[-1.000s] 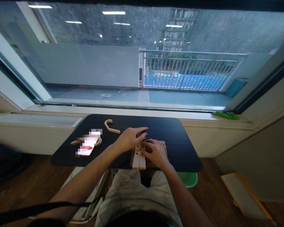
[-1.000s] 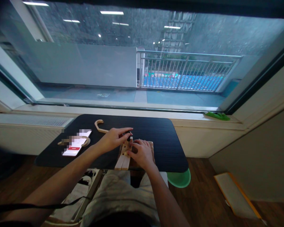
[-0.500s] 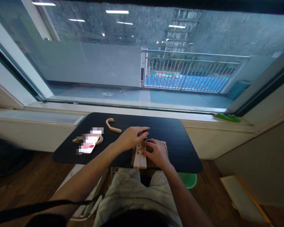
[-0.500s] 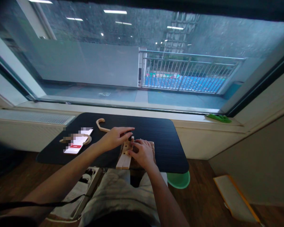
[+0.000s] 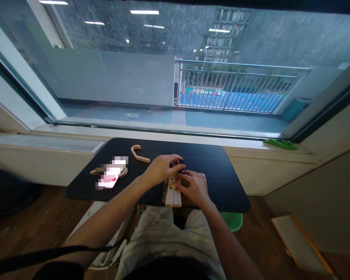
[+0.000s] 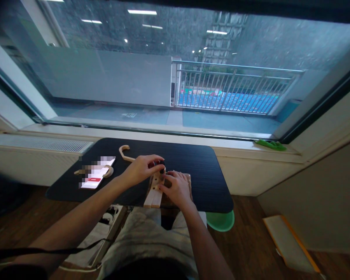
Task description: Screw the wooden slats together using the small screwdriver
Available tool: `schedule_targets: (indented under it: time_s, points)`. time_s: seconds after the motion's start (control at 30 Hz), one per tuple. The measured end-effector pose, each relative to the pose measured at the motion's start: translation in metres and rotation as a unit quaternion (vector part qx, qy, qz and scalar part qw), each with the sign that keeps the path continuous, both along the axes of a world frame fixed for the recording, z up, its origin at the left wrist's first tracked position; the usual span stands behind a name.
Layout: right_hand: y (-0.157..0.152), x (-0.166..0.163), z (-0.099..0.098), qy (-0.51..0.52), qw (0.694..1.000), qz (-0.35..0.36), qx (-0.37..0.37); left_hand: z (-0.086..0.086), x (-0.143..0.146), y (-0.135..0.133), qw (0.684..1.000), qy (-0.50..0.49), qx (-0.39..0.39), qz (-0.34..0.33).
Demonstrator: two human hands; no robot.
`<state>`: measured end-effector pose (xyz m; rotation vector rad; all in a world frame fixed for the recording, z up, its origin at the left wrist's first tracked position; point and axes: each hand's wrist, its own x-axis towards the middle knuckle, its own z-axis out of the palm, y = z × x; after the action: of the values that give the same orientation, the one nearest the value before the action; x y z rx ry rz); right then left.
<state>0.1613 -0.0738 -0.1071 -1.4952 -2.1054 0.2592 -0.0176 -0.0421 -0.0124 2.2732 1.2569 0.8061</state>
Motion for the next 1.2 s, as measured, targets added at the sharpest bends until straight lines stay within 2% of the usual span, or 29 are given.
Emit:
schedule_targets:
  time_s: [0.57,1.2]
  points:
    - [0.002,-0.004,-0.001,0.002,1.000,0.000,-0.008,-0.005,-0.006,0.001,0.999,-0.010,0.031,0.016]
    - [0.002,-0.001,-0.002,0.009,1.000,0.002,-0.011,-0.014,-0.005,0.006,0.995,-0.094,-0.018,0.009]
